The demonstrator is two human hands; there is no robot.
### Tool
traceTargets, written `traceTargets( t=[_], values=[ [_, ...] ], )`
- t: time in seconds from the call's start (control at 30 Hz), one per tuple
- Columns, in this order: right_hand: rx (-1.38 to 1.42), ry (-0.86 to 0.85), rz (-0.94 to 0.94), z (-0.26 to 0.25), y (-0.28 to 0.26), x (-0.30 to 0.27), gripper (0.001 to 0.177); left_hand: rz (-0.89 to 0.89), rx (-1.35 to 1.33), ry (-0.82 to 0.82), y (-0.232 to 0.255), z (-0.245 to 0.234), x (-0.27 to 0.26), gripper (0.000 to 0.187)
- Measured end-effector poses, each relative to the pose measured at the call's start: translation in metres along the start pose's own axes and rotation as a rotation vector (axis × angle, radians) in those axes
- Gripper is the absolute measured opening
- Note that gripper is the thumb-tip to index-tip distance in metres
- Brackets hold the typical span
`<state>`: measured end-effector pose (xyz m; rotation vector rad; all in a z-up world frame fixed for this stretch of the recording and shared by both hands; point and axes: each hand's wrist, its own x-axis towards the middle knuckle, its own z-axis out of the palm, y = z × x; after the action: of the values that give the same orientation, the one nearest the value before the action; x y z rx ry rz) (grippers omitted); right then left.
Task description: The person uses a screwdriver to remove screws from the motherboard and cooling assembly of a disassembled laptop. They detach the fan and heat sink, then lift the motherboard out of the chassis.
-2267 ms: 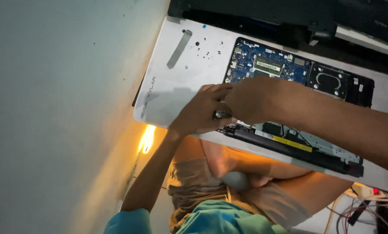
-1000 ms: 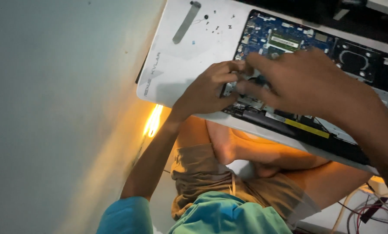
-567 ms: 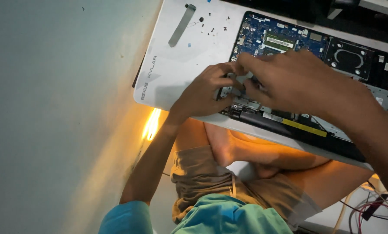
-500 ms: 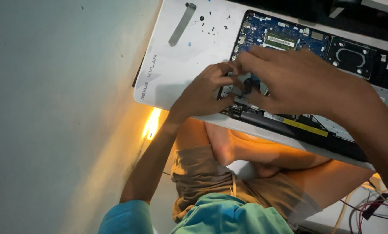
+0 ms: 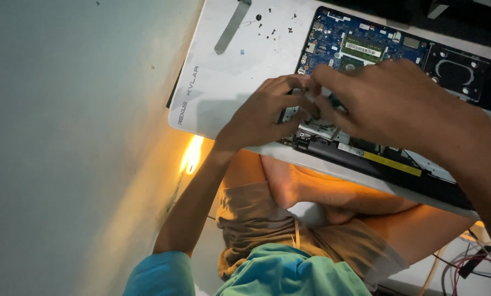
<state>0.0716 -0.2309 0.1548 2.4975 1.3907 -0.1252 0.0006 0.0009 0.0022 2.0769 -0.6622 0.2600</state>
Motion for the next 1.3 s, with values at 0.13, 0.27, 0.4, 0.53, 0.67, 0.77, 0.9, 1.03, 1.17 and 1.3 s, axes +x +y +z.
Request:
traceTargets(
  t=[0.13, 0.27, 0.4, 0.53, 0.67, 0.77, 0.9, 1.03, 1.17, 1.3],
  values=[
    [0.072, 0.007, -0.012, -0.003, 0.0, -0.003, 0.049, 0.071, 0.001, 0.047, 0.006, -0.002, 0.002, 0.02],
    [0.074, 0.019, 0.019, -0.001, -0.002, -0.003, 0.042, 0.02, 0.065, 0.025, 0.006, 0.001, 0.0, 0.022],
    [0.092, 0.104, -0.024, 0.002, -0.004, -0.004, 0.055, 0.004, 0.015, 0.02, 0.006, -0.001, -0.001, 0.034],
    [0.03, 0.046, 0.011, 0.002, -0.002, 0.0, 0.052, -0.001, 0.1, 0.002, 0.003, 0.002, -0.003, 0.048],
    [0.152, 0.075, -0.025, 0.0, -0.003, -0.003, 0.046, -0.026, 0.037, 0.006, 0.006, 0.0, -0.003, 0.024],
    [0.022, 0.123, -0.019, 0.006, -0.001, -0.003, 0.044, -0.034, 0.073, -0.001, -0.001, 0.004, -0.004, 0.026],
    [0.153, 0.102, -0.045, 0.006, 0.002, -0.004, 0.034, 0.023, 0.051, 0.006, 0.005, 0.0, -0.001, 0.022],
    [0.088, 0.087, -0.007, 0.003, -0.001, -0.004, 0.055, 0.033, 0.07, 0.0, 0.001, -0.002, 0.003, 0.017],
    [0.205, 0.083, 0.037, -0.001, -0.004, -0.004, 0.041, 0.025, 0.066, 0.005, 0.002, -0.001, 0.004, 0.029],
    [0.216, 0.098, 0.009, -0.001, -0.007, -0.007, 0.041, 0.019, 0.051, 0.009, 0.001, 0.0, 0.003, 0.021]
  ],
)
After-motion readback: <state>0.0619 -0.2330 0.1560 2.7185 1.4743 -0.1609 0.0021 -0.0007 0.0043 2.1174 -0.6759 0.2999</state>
